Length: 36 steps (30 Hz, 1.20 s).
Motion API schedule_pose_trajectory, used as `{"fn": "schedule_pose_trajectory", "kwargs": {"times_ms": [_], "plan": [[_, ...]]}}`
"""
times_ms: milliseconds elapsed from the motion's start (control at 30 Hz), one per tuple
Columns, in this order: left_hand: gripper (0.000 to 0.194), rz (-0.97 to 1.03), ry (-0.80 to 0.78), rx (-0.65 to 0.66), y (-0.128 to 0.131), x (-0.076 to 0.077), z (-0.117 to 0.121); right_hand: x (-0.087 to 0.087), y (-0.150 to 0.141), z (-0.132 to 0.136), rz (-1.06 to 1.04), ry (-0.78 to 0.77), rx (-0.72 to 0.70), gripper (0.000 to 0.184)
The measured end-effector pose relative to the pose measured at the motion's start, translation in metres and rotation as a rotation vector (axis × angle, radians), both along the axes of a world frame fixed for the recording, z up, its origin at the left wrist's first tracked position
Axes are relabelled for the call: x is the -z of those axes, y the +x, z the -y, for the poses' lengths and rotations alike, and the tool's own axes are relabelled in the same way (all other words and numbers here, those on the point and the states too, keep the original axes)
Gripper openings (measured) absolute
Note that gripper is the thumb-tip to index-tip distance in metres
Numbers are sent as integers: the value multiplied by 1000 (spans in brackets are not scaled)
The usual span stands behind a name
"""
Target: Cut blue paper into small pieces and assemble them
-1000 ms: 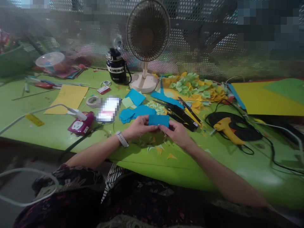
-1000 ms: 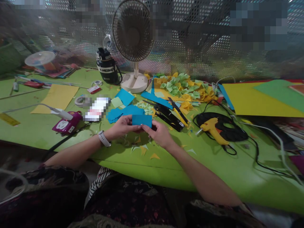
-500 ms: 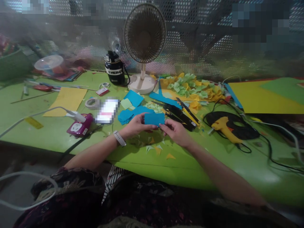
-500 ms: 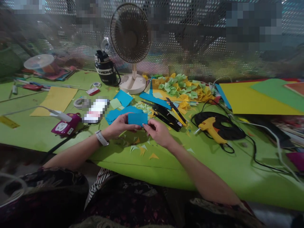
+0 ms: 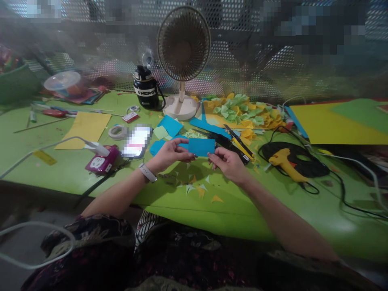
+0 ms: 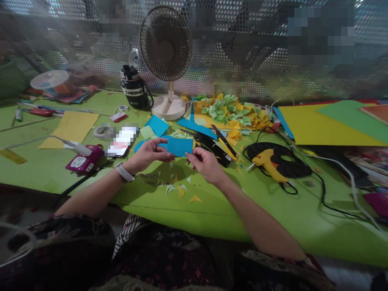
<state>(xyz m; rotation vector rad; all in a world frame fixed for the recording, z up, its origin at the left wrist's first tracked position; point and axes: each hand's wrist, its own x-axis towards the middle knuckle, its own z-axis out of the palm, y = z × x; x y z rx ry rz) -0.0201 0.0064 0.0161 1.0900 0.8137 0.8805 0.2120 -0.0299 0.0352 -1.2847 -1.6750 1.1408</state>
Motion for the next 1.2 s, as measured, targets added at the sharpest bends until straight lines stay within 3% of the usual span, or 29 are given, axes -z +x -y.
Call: {"fn": "schedule_pose_trajectory", "kwargs": {"times_ms": [167,300,500,600,733,833,967,1100,1200], "plan": [[47,1,19,-31,-7,-8,-2,-5,7,-3,-13,-7,-2,54],[48,59,-47,-69,-4,-4,-1,-2,3,-2,-43,-51,-42,55],[36,-68,-11,103,7,3,5,5,-8,5,-4,-87,-106,49],[32,-40,-7,-4,2,0,0,1,-1,2,3,-57,-74,44],[32,72,-50,-239,-9,-5,-13,-14,18,-12,3,24,105,41],[29,105,-92,-267,-10,-5,-18,-34,31,-31,87,119,193,36],[24,113,-138,-260,-6,-5,-17,-58,39,-80,522,219,138,20],[24,100,-144,-278,-6,-4,-17,-60,33,-142,879,-7,-111,9],[23,109,-142,-286,-7,-4,-18,-50,21,-176,1080,-195,-227,15]]}}
